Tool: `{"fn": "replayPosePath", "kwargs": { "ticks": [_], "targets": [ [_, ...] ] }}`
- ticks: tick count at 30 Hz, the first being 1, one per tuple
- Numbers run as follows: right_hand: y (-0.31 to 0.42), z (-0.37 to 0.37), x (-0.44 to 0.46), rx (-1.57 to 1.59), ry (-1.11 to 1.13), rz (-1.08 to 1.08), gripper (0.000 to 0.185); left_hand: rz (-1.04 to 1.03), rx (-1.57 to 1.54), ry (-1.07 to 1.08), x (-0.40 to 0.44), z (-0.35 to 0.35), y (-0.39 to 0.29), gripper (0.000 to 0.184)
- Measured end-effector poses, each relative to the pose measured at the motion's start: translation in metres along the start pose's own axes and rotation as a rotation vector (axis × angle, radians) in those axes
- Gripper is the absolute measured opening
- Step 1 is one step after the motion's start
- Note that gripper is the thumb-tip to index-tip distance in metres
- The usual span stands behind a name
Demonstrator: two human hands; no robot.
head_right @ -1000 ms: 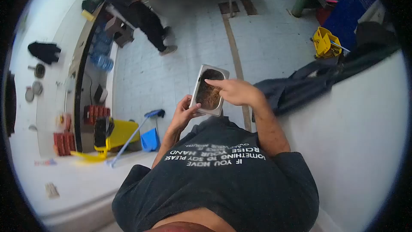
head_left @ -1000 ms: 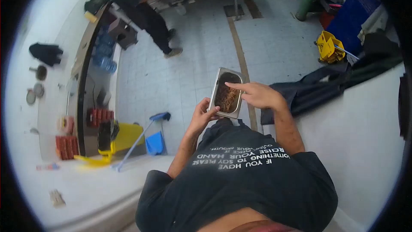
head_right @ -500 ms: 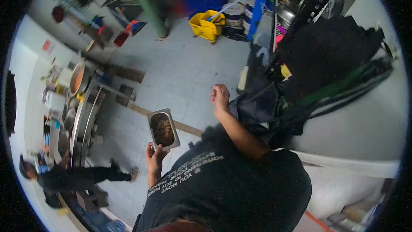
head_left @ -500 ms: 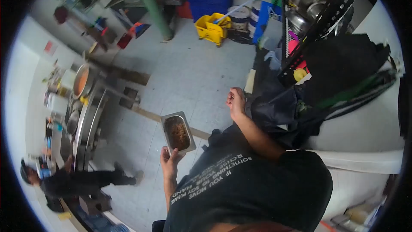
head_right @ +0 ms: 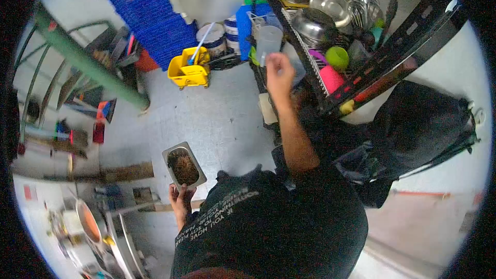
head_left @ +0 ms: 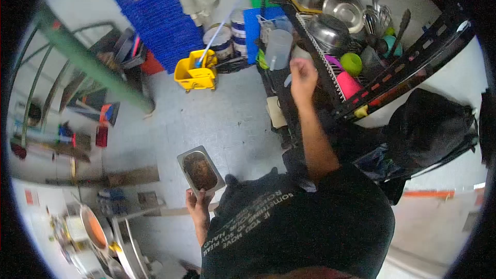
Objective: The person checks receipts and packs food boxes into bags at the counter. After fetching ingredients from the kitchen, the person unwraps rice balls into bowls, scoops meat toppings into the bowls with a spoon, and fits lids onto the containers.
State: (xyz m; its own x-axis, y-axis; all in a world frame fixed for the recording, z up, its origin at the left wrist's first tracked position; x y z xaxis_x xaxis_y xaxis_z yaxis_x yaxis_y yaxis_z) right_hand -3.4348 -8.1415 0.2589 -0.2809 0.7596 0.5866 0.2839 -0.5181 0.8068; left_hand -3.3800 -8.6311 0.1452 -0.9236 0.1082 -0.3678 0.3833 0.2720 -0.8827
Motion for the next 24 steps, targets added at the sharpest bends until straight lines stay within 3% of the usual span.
{"fn": "replayPosePath", "kwargs": {
  "ticks": [3, 4, 5, 6, 7, 9, 10, 11, 13, 15, 19, 21, 24],
  "targets": [
    [0.031, 0.007, 0.068, -0.568, 0.075, 0.28, 0.017, 0.009, 0.005, 0.084, 0.067, 0.009, -0.028, 0.02],
    [0.054, 0.012, 0.082, -0.975, -0.029, 0.325, 0.03, -0.015, 0.003, 0.103, 0.088, 0.005, -0.039, 0.019],
    [0.05, 0.025, 0.097, -1.147, -0.16, 0.35, 0.047, -0.005, 0.012, 0.139, 0.109, 0.004, -0.048, 0.019],
    [0.066, 0.035, 0.11, -1.114, -0.334, 0.378, 0.06, 0.004, 0.072, 0.183, 0.131, 0.002, -0.056, 0.018],
    [0.062, 0.043, 0.123, -1.143, -0.358, 0.375, 0.06, 0.011, 0.129, 0.229, 0.152, -0.001, -0.063, 0.018],
    [0.056, 0.087, 0.137, -0.948, -0.809, 0.542, 0.06, 0.02, 0.171, 0.285, 0.19, -0.012, -0.069, 0.019],
    [0.036, 0.114, 0.145, -0.969, -0.834, 0.551, 0.06, 0.013, 0.183, 0.318, 0.208, -0.023, -0.073, 0.02],
    [-0.004, 0.156, 0.154, -0.691, -0.853, 0.37, 0.058, -0.001, 0.193, 0.348, 0.224, -0.035, -0.076, 0.02],
    [-0.002, 0.166, 0.161, -0.68, -0.829, 0.154, 0.054, -0.003, 0.193, 0.414, 0.254, -0.062, -0.076, 0.022],
    [-0.008, 0.177, 0.169, -0.994, -0.843, 0.217, 0.048, 0.016, 0.161, 0.409, 0.279, -0.092, -0.067, 0.022],
    [-0.009, 0.188, 0.174, -1.039, -0.867, 0.076, 0.038, 0.062, 0.152, 0.521, 0.32, -0.154, -0.051, 0.022],
    [-0.015, 0.193, 0.174, -1.135, -0.843, -0.107, 0.031, 0.108, 0.17, 0.575, 0.33, -0.184, -0.052, 0.023],
    [-0.035, 0.214, 0.182, -1.158, -0.906, -0.099, 0.028, 0.168, 0.197, 0.733, 0.334, -0.224, -0.061, 0.022]
  ]
}}
Point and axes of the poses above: each hand's wrist, its own x-axis towards the middle knuckle, its own z-axis out of the back of the hand, y = z × x, the point moved 5 cm from there along x, towards the middle knuckle, and after that the axes turned 2 degrees about -y, right-handed, at the moved point
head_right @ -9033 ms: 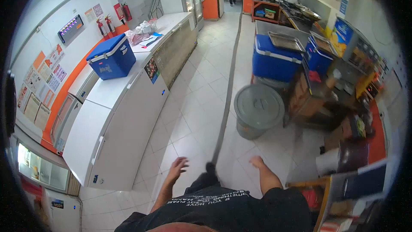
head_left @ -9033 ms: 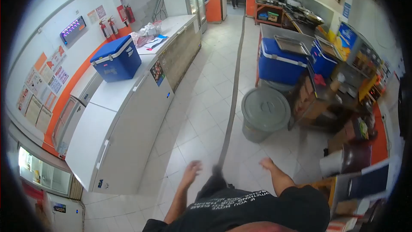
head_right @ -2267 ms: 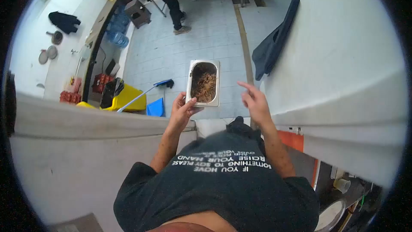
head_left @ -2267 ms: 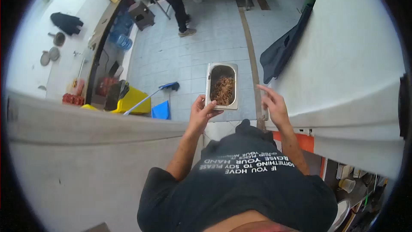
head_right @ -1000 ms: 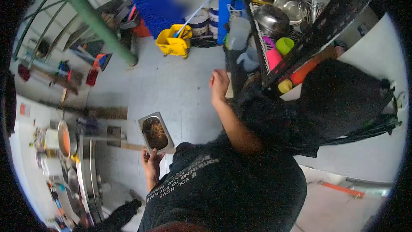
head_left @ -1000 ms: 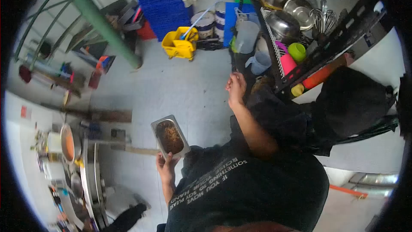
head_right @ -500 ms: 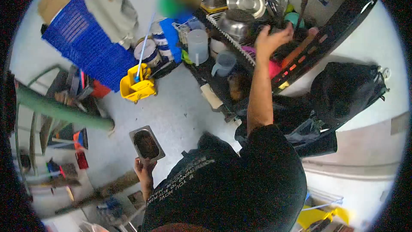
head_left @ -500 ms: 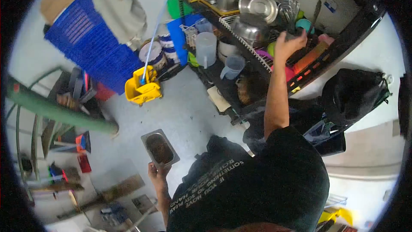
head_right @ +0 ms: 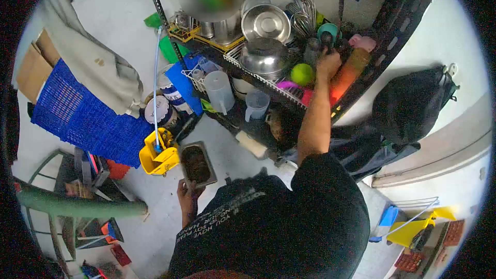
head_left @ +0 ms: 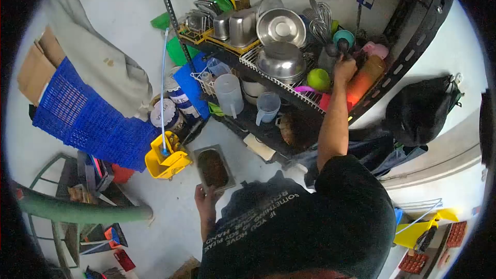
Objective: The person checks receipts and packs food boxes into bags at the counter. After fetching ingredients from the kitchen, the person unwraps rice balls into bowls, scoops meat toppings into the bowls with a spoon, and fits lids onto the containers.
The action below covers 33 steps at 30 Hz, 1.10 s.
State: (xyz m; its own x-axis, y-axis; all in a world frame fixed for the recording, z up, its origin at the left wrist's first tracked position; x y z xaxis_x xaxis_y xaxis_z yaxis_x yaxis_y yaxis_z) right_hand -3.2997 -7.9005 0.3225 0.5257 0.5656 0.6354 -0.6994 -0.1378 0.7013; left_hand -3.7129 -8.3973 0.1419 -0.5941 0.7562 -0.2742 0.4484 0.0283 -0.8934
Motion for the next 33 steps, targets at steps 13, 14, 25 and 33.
{"fn": "replayPosePath", "kwargs": {
  "ticks": [13, 14, 25, 33],
  "targets": [
    [0.214, 0.192, -0.111, 0.422, -0.314, 0.787, 0.031, 0.112, 0.154, 0.466, 0.024, -0.048, -0.073, 0.022],
    [0.2, 0.205, -0.128, 0.618, -0.153, 0.615, 0.026, 0.132, 0.169, 0.519, 0.02, -0.055, -0.075, 0.021],
    [0.03, 0.473, -0.235, -0.118, 0.819, -0.081, 0.023, 0.274, 0.322, 1.164, -0.104, -0.172, -0.02, 0.017],
    [-0.01, 0.626, -0.263, -0.6, 0.704, -0.028, 0.027, 0.491, 0.381, 1.526, -0.268, -0.29, 0.103, 0.016]
  ]
}}
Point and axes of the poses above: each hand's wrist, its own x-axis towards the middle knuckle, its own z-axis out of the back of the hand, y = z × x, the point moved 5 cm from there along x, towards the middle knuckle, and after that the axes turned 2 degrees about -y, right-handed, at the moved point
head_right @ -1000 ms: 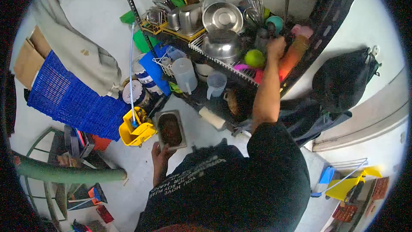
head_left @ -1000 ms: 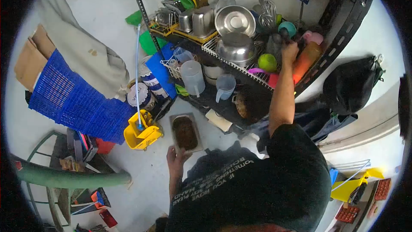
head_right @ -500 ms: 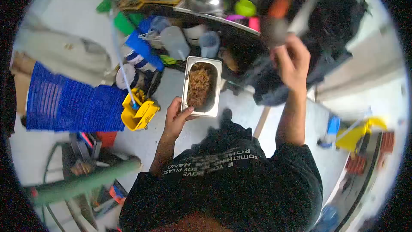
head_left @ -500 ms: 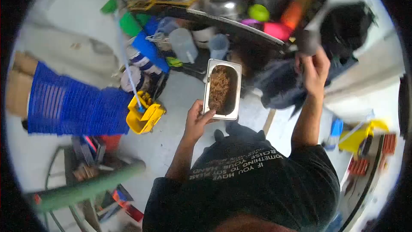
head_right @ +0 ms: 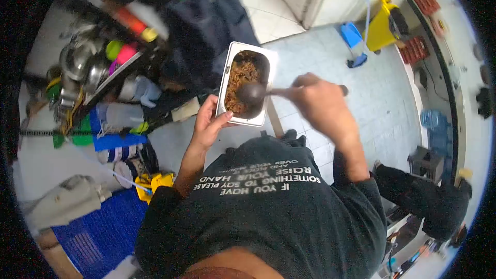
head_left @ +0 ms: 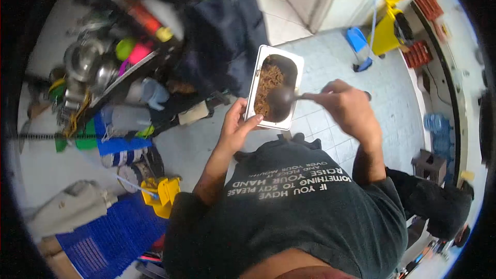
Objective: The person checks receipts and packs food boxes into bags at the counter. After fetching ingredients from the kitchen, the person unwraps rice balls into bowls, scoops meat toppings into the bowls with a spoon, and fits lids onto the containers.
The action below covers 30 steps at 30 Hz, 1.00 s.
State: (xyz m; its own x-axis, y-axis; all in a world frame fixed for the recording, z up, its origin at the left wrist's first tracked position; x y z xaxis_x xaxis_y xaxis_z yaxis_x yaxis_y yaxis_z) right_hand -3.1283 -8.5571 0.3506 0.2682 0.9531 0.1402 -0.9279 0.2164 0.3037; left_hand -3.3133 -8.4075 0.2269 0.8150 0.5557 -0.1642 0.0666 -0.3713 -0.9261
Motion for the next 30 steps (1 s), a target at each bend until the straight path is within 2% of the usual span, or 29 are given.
{"fn": "replayPosePath", "kwargs": {
  "ticks": [3, 5, 6, 8, 13, 18, 20, 25, 29, 30],
  "targets": [
    [-0.054, -0.004, -0.008, -0.085, -0.051, -0.013, 0.021, 0.071, -0.047, 0.157, 0.068, -0.066, 0.023, 0.014],
    [-0.096, -0.003, -0.007, -0.344, -0.032, 0.056, 0.027, 0.106, -0.033, 0.212, 0.108, -0.105, 0.037, 0.013],
    [-0.123, 0.003, -0.004, -0.336, -0.025, 0.024, 0.027, 0.128, -0.031, 0.226, 0.123, -0.12, 0.044, 0.013],
    [-0.175, 0.019, 0.007, -0.486, -0.144, 0.027, 0.005, 0.162, -0.024, 0.243, 0.149, -0.145, 0.056, 0.013],
    [-0.256, 0.045, 0.064, -0.517, -0.199, -0.051, 0.003, 0.173, 0.003, 0.201, 0.24, -0.173, 0.065, 0.015],
    [-0.324, -0.018, 0.175, -0.341, -0.091, 0.195, 0.006, 0.162, -0.006, 0.14, 0.368, -0.16, 0.061, 0.016],
    [-0.373, -0.021, 0.237, -0.435, -0.121, 0.127, 0.009, 0.179, -0.01, 0.084, 0.425, -0.149, 0.052, 0.017],
    [-0.458, 0.0, 0.387, -0.294, -0.179, 0.05, 0.007, 0.117, -0.022, 0.002, 0.565, -0.115, 0.01, 0.017],
    [-0.487, -0.032, 0.495, -0.276, -0.103, -0.007, 0.008, 0.081, -0.017, -0.048, 0.67, -0.076, -0.014, 0.017],
    [-0.493, -0.05, 0.52, -0.191, -0.002, -0.033, 0.01, 0.075, -0.027, -0.07, 0.696, -0.067, -0.021, 0.017]
  ]
}}
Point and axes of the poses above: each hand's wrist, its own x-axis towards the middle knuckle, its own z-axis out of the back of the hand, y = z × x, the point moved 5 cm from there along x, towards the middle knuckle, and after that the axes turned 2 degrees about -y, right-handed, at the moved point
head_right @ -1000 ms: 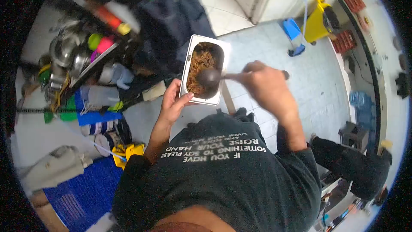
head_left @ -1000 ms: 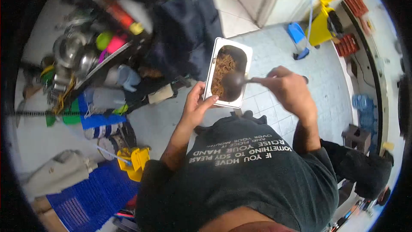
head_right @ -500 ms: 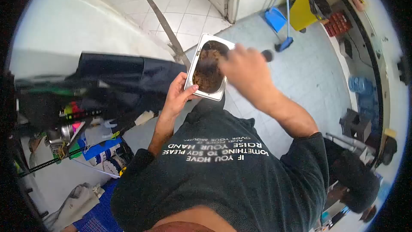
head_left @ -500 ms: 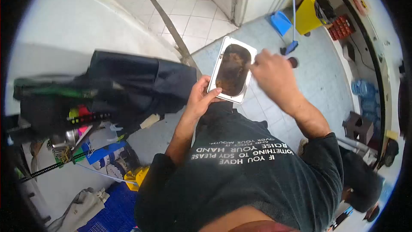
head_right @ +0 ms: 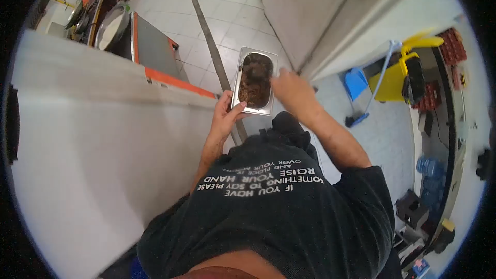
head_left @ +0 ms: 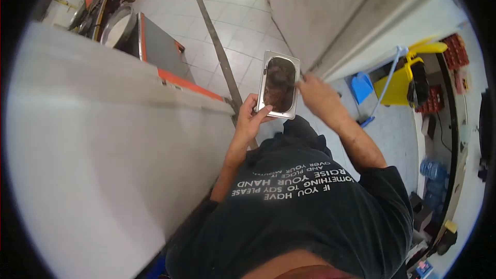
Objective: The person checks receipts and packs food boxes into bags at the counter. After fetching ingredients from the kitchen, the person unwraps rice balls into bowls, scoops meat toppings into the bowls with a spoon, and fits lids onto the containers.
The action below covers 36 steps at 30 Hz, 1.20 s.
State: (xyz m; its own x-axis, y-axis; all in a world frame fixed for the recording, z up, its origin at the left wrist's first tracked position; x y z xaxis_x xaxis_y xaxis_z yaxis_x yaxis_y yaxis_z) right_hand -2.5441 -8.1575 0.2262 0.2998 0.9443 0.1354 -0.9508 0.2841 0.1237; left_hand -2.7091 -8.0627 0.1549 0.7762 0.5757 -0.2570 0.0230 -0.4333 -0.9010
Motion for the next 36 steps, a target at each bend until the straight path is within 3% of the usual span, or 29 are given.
{"fn": "replayPosePath", "kwargs": {
  "ticks": [1, 6, 8, 14, 15, 17, 18, 20, 22, 24, 26, 28, 30, 32, 34, 36],
  "targets": [
    [0.0, -0.012, 0.026, 0.083, 0.103, -0.016, 0.011, -0.006, -0.01, -0.02, 0.027, 0.009, -0.01, 0.017],
    [-0.012, -0.011, 0.162, 0.188, 0.112, 0.074, 0.015, -0.038, 0.012, -0.118, 0.162, 0.071, -0.042, 0.017],
    [-0.028, -0.036, 0.228, 0.139, 0.294, 0.107, 0.015, -0.107, 0.002, -0.119, 0.218, 0.088, -0.069, 0.019],
    [-0.055, -0.083, 0.452, 0.201, 0.222, 0.243, 0.013, -0.195, 0.096, -0.264, 0.352, 0.157, -0.157, 0.019],
    [-0.051, -0.077, 0.479, 0.2, 0.24, 0.269, 0.013, -0.168, -0.042, -0.317, 0.368, 0.164, -0.172, 0.018],
    [-0.034, -0.035, 0.544, 0.093, 0.069, 0.51, 0.011, -0.156, -0.072, -0.394, 0.402, 0.201, -0.188, 0.019],
    [-0.034, -0.02, 0.585, 0.08, 0.067, 0.536, 0.011, -0.139, -0.089, -0.442, 0.422, 0.224, -0.192, 0.021],
    [-0.039, 0.036, 0.664, 0.272, -0.418, 0.615, 0.01, -0.178, -0.218, -0.466, 0.463, 0.261, -0.202, 0.02],
    [-0.068, 0.062, 0.759, 0.324, -0.491, 0.579, 0.008, -0.188, -0.299, -0.555, 0.509, 0.309, -0.221, 0.021],
    [-0.136, 0.041, 0.861, 0.582, -0.681, 0.459, 0.012, -0.214, -0.311, -0.587, 0.557, 0.349, -0.241, 0.021],
    [-0.185, 0.031, 0.939, 0.309, -0.794, 0.173, 0.019, -0.221, -0.318, -0.609, 0.6, 0.394, -0.267, 0.021],
    [-0.227, 0.021, 1.006, -0.055, -1.024, -0.062, 0.05, -0.223, -0.286, -0.638, 0.654, 0.44, -0.297, 0.02],
    [-0.292, 0.013, 1.044, -0.229, -1.236, -0.092, 0.083, -0.217, -0.247, -0.655, 0.719, 0.474, -0.349, 0.02],
    [-0.359, 0.003, 1.054, -0.332, -1.319, -0.602, 0.096, -0.218, -0.219, -0.653, 0.775, 0.51, -0.386, 0.02],
    [-0.423, 0.0, 1.06, -0.563, -1.3, -0.918, 0.102, -0.216, -0.196, -0.589, 0.839, 0.543, -0.418, 0.021],
    [-0.468, -0.007, 1.063, -0.807, -1.307, -1.007, 0.103, -0.215, -0.189, -0.588, 0.921, 0.574, -0.465, 0.022]
  ]
}}
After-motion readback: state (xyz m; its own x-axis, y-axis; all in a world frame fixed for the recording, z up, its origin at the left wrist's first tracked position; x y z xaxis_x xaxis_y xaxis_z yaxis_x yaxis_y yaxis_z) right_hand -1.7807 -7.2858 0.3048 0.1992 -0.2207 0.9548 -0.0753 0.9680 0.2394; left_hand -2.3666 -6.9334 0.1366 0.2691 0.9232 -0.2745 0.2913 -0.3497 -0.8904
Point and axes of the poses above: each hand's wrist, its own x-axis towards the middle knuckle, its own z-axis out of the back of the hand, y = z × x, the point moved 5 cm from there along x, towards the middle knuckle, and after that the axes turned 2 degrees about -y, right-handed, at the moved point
